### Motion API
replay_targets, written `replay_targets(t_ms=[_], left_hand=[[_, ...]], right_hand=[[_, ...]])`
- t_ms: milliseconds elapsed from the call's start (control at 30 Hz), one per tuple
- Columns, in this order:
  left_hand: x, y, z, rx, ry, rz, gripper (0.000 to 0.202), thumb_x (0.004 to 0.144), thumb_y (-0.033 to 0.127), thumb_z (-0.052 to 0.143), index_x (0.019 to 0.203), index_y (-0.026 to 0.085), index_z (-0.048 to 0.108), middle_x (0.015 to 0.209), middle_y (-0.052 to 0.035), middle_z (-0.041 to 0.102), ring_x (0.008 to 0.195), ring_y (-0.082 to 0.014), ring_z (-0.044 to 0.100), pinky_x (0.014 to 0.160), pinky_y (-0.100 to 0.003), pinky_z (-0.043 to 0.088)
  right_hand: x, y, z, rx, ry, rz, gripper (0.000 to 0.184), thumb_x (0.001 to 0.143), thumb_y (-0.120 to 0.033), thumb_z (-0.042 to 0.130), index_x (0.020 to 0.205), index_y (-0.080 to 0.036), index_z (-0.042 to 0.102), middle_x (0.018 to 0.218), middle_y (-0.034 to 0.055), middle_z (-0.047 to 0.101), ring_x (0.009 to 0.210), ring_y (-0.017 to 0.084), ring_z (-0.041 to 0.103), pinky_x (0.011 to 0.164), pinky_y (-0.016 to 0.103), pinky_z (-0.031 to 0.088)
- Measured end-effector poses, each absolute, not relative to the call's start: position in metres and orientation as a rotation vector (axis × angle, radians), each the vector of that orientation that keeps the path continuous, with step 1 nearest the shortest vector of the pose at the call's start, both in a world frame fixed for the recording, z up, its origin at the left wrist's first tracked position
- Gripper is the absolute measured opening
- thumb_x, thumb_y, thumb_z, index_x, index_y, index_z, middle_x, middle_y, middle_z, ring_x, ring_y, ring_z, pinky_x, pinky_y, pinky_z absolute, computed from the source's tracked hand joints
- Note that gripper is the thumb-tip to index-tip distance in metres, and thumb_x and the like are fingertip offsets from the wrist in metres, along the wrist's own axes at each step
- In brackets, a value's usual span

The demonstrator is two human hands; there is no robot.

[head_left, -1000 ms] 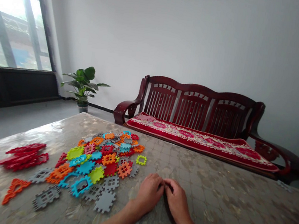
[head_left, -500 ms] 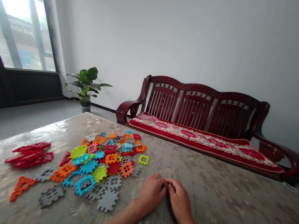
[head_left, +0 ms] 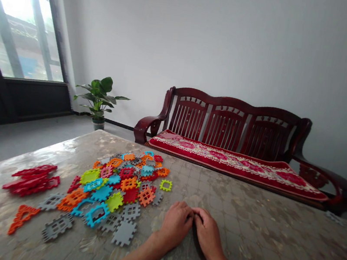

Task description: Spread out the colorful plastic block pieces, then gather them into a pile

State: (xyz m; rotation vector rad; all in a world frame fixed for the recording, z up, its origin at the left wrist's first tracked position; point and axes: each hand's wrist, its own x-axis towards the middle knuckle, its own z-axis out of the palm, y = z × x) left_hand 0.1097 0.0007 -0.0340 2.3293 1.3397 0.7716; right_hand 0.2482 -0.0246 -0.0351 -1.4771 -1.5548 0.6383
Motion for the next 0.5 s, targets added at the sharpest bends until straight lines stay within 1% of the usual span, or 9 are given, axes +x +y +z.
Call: replay_targets(t_ms=[300,500], left_hand=[[0.1098,-0.0006,-0.0296,2.307,1.336,0.764,0.021,0.087,0.019,0.051,0.087,0.023,0.071,0.092,-0.0033,0.068,0.092,-0.0189,0.058,0.083,-0.029,0.041],[0.11,0.0007,-0.0306,2.299,1.339,0.782,0.021,0.087,0.02,0.051,0.086,0.023,0.071,0.092,-0.0033,0.068,0.092,-0.0193,0.058,0.083,-0.029,0.04]], right_hand=[[0.249,-0.024,-0.0365,-1.48,-1.561,0.639,0.036,0.08,-0.021,0.042,0.097,-0.024,0.074,0.1,0.0042,0.073,0.097,0.02,0.064,0.09,0.031,0.048],[0.2487,-0.0245,-0.0356,-1.475,-1.56,0.655,0.037,0.081,-0.022,0.041,0.097,-0.023,0.074,0.1,0.0044,0.073,0.097,0.02,0.064,0.09,0.031,0.048]])
